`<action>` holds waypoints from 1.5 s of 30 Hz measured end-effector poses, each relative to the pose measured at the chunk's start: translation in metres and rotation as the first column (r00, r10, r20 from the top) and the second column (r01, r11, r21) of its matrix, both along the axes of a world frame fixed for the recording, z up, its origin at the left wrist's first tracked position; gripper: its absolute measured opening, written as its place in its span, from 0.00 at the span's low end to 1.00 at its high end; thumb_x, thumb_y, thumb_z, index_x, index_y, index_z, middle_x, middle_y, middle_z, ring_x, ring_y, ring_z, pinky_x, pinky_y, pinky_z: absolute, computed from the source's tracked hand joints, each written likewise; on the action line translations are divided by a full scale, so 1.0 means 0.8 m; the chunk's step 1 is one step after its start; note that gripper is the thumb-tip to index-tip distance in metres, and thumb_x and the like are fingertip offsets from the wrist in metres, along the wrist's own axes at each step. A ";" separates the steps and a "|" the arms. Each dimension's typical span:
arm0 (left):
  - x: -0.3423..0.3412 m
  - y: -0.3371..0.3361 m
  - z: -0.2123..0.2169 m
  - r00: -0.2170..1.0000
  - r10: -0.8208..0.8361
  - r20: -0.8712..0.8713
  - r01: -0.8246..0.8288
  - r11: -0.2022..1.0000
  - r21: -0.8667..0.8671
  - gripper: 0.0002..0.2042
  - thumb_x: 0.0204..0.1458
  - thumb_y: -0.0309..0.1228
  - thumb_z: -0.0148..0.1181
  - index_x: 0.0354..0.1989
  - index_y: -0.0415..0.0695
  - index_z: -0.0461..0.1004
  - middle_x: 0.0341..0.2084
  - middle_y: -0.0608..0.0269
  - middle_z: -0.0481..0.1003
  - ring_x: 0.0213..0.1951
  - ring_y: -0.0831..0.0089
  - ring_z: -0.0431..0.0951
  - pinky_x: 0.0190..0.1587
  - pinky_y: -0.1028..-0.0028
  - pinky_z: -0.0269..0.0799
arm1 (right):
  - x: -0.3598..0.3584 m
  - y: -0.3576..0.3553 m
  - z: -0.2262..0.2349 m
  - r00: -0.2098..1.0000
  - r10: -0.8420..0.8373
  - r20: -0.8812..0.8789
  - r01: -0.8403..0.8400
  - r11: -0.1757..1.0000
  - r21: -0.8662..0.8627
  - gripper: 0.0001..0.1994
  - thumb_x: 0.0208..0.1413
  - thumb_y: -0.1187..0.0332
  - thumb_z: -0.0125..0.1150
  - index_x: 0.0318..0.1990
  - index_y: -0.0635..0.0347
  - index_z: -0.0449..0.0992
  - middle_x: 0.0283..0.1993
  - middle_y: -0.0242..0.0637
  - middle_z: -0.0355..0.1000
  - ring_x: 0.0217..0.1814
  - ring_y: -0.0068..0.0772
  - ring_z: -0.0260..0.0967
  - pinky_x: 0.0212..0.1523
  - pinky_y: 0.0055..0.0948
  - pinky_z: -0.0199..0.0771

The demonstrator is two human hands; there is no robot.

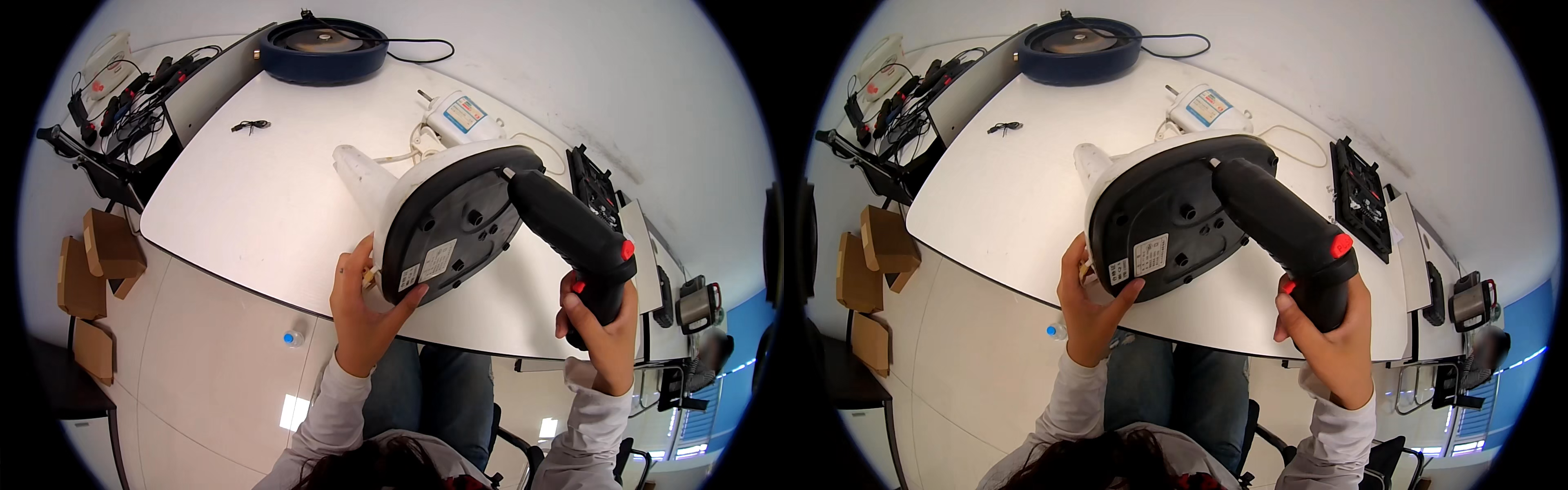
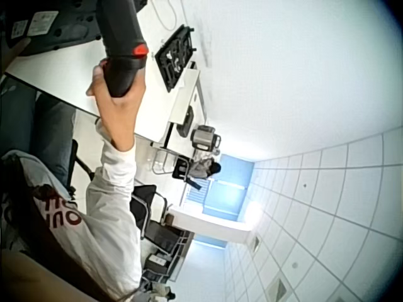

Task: The person assembles a small white appliance by connecting internal wires, placing a black base cover, and securing it with screws using a power drill. The task involves handling wires, a base cover, and screws on a white table.

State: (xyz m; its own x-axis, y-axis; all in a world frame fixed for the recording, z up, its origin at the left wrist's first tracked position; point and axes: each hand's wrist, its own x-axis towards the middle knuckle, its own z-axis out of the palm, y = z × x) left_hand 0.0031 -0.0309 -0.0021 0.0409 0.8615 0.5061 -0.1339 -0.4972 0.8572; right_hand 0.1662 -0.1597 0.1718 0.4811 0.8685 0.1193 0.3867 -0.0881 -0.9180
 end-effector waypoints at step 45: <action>-0.037 0.007 0.071 0.909 0.294 -0.296 -0.215 0.938 0.272 0.30 0.39 0.32 0.63 0.57 0.45 0.68 0.55 0.51 0.62 0.58 0.59 0.61 0.57 0.61 0.58 | 0.000 0.009 -0.011 0.995 0.048 -0.086 -0.042 0.997 0.069 0.19 0.49 0.79 0.60 0.50 0.66 0.67 0.31 0.34 0.69 0.24 0.22 0.69 0.25 0.21 0.72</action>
